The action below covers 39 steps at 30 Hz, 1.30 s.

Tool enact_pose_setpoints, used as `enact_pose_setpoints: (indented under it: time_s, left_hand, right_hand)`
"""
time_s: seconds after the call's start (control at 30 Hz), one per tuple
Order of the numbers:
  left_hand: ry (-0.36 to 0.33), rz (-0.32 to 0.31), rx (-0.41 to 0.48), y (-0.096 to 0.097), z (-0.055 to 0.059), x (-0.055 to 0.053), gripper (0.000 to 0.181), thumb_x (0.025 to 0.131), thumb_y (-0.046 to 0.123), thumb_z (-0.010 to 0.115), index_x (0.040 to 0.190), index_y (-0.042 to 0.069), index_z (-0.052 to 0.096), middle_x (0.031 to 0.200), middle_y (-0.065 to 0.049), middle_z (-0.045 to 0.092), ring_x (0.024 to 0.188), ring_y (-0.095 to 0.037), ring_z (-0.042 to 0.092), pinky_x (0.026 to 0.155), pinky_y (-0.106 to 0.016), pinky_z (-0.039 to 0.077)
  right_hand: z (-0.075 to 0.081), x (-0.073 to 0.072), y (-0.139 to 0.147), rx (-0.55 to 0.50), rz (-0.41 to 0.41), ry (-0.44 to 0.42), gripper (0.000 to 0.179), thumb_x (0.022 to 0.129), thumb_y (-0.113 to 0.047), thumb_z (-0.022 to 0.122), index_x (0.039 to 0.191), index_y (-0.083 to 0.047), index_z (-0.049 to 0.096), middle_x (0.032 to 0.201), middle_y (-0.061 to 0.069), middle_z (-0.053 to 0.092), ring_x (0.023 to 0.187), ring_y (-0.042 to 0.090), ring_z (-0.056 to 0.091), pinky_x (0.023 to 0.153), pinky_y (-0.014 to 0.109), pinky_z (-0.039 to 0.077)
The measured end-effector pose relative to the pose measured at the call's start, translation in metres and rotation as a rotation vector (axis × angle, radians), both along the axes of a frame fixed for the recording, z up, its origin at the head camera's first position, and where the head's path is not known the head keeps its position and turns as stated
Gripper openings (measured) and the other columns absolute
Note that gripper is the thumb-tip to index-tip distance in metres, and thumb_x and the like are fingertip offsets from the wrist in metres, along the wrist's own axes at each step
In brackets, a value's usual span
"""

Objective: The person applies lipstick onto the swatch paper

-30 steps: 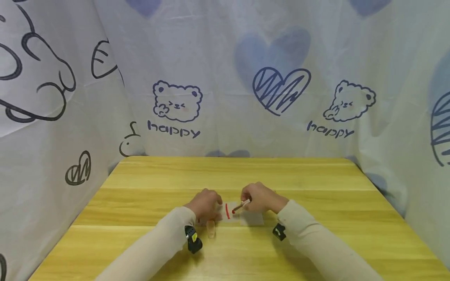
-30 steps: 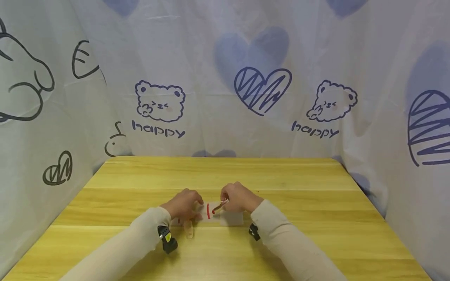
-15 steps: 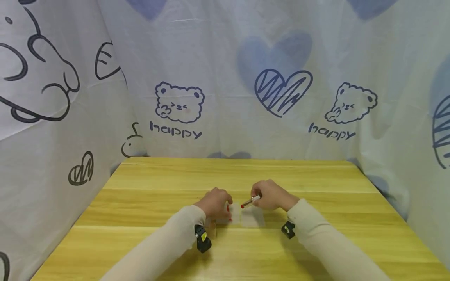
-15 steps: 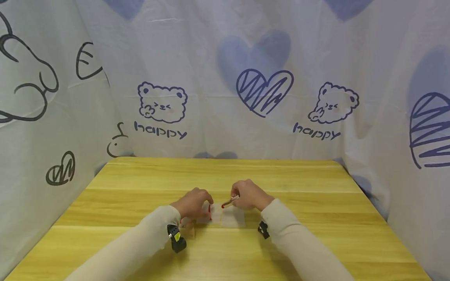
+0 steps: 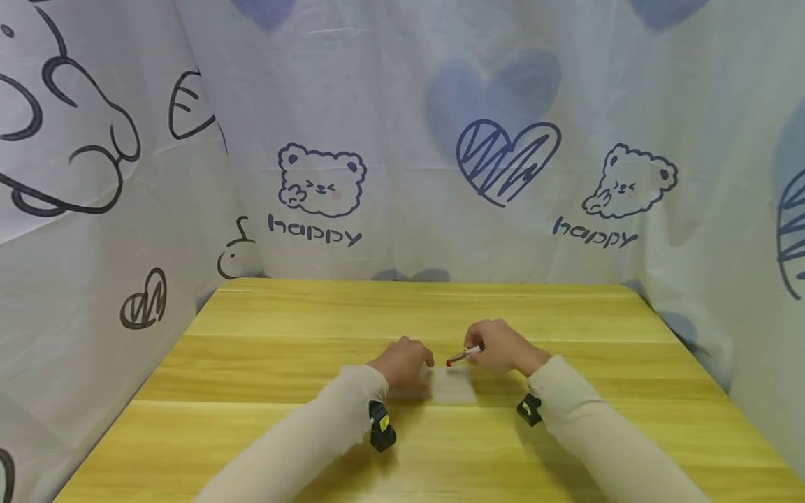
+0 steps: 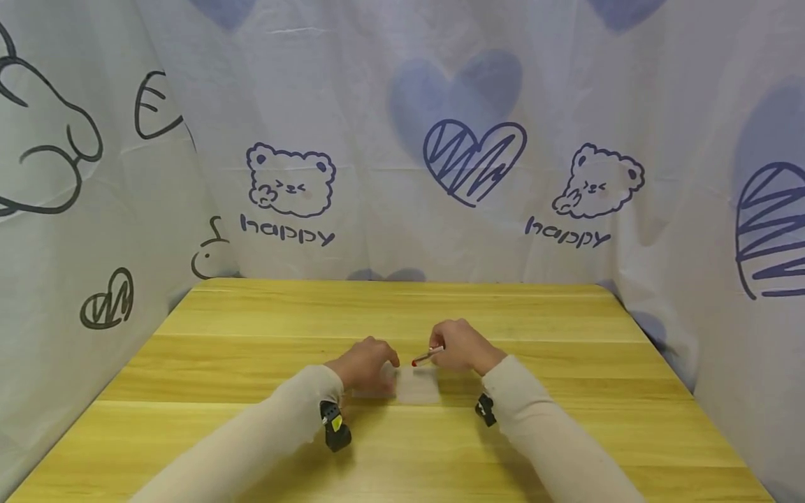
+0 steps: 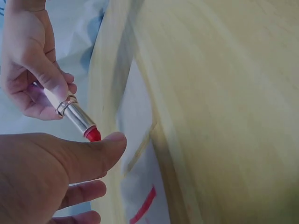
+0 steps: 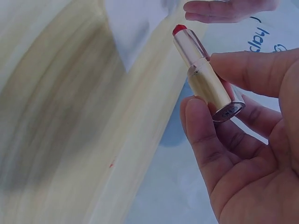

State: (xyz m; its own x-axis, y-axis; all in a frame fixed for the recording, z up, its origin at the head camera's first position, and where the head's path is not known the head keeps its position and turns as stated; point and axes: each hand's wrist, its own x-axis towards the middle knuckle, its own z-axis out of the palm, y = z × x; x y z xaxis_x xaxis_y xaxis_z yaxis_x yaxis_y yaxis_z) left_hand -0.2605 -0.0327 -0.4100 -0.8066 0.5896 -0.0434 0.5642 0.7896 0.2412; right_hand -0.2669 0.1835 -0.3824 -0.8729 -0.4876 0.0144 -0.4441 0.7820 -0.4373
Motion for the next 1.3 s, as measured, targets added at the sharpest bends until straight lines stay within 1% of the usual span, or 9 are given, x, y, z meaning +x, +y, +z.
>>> enact_pose_setpoints:
  time_s: [0.1,0.3,0.47,0.57,0.73,0.93,1.1,1.17,1.3]
  left_hand:
    - [0.005,-0.005,-0.009,0.005,-0.002,0.001,0.039,0.074,0.027,0.081,0.109,0.012,0.074,0.107,-0.001,0.068,0.099,-0.025,0.057,0.087,-0.038,0.048]
    - [0.022,-0.022,-0.070,0.014,-0.003,0.002,0.039,0.076,0.033,0.083,0.109,0.015,0.074,0.107,0.002,0.069,0.098,-0.022,0.058,0.085,-0.035,0.047]
    - [0.015,-0.014,-0.096,0.023,-0.008,0.002,0.041,0.073,0.035,0.086,0.108,0.016,0.075,0.105,0.004,0.069,0.097,-0.020,0.059,0.084,-0.034,0.048]
    - [0.010,-0.010,-0.102,0.026,-0.009,0.003,0.034,0.073,0.034,0.086,0.100,0.016,0.076,0.097,0.006,0.068,0.089,-0.017,0.059,0.077,-0.033,0.049]
    - [0.026,-0.018,-0.123,0.027,-0.010,0.003,0.024,0.074,0.034,0.085,0.085,0.016,0.073,0.081,0.009,0.062,0.076,-0.012,0.053,0.067,-0.030,0.046]
    - [0.051,-0.030,-0.114,0.026,-0.008,0.005,0.023,0.072,0.032,0.086,0.084,0.017,0.073,0.081,0.009,0.062,0.075,-0.012,0.053,0.066,-0.029,0.046]
    - [0.038,-0.031,-0.106,0.026,-0.010,0.004,0.020,0.072,0.029,0.085,0.078,0.017,0.070,0.074,0.009,0.058,0.070,-0.012,0.051,0.061,-0.028,0.044]
    - [0.034,-0.030,-0.107,0.027,-0.010,0.004,0.020,0.072,0.029,0.085,0.078,0.017,0.070,0.074,0.009,0.058,0.070,-0.012,0.051,0.061,-0.028,0.044]
    - [0.037,-0.022,-0.113,0.027,-0.012,0.004,0.022,0.073,0.031,0.085,0.085,0.016,0.073,0.080,0.008,0.062,0.076,-0.013,0.053,0.066,-0.029,0.046]
  right_hand:
    - [-0.003,0.000,0.003,-0.009,-0.008,-0.001,0.009,0.086,-0.008,0.071,0.083,-0.010,0.063,0.072,-0.005,0.059,0.061,0.013,0.049,0.058,0.031,0.043]
    - [-0.011,-0.001,0.008,-0.024,-0.006,0.032,0.011,0.084,-0.006,0.072,0.080,-0.010,0.062,0.070,-0.004,0.057,0.060,0.013,0.048,0.056,0.030,0.042]
    - [-0.015,-0.003,0.007,-0.034,-0.015,0.039,0.011,0.082,-0.003,0.073,0.080,-0.008,0.063,0.070,-0.004,0.058,0.062,0.012,0.050,0.058,0.030,0.044]
    - [-0.017,-0.003,0.006,-0.036,-0.028,0.038,0.011,0.081,-0.003,0.073,0.080,-0.008,0.063,0.070,-0.004,0.058,0.062,0.012,0.050,0.058,0.030,0.044]
    - [-0.018,-0.003,0.005,-0.042,-0.032,0.045,0.011,0.081,-0.002,0.072,0.079,-0.007,0.063,0.069,-0.003,0.057,0.061,0.013,0.049,0.056,0.029,0.043]
    - [-0.020,-0.003,0.005,-0.042,-0.047,0.054,0.012,0.081,-0.002,0.073,0.079,-0.007,0.063,0.069,-0.004,0.056,0.061,0.012,0.049,0.056,0.029,0.044]
    - [-0.023,-0.001,0.005,-0.015,-0.030,0.062,0.014,0.081,-0.005,0.075,0.079,-0.011,0.063,0.071,-0.006,0.057,0.063,0.011,0.051,0.059,0.028,0.045]
    - [-0.023,-0.001,0.005,-0.008,-0.025,0.069,0.014,0.081,-0.006,0.076,0.080,-0.011,0.064,0.072,-0.005,0.058,0.063,0.011,0.051,0.059,0.029,0.045]
    - [-0.022,0.000,0.005,-0.002,-0.017,0.100,0.013,0.080,-0.006,0.077,0.079,-0.010,0.064,0.071,-0.005,0.059,0.063,0.010,0.051,0.060,0.029,0.046]
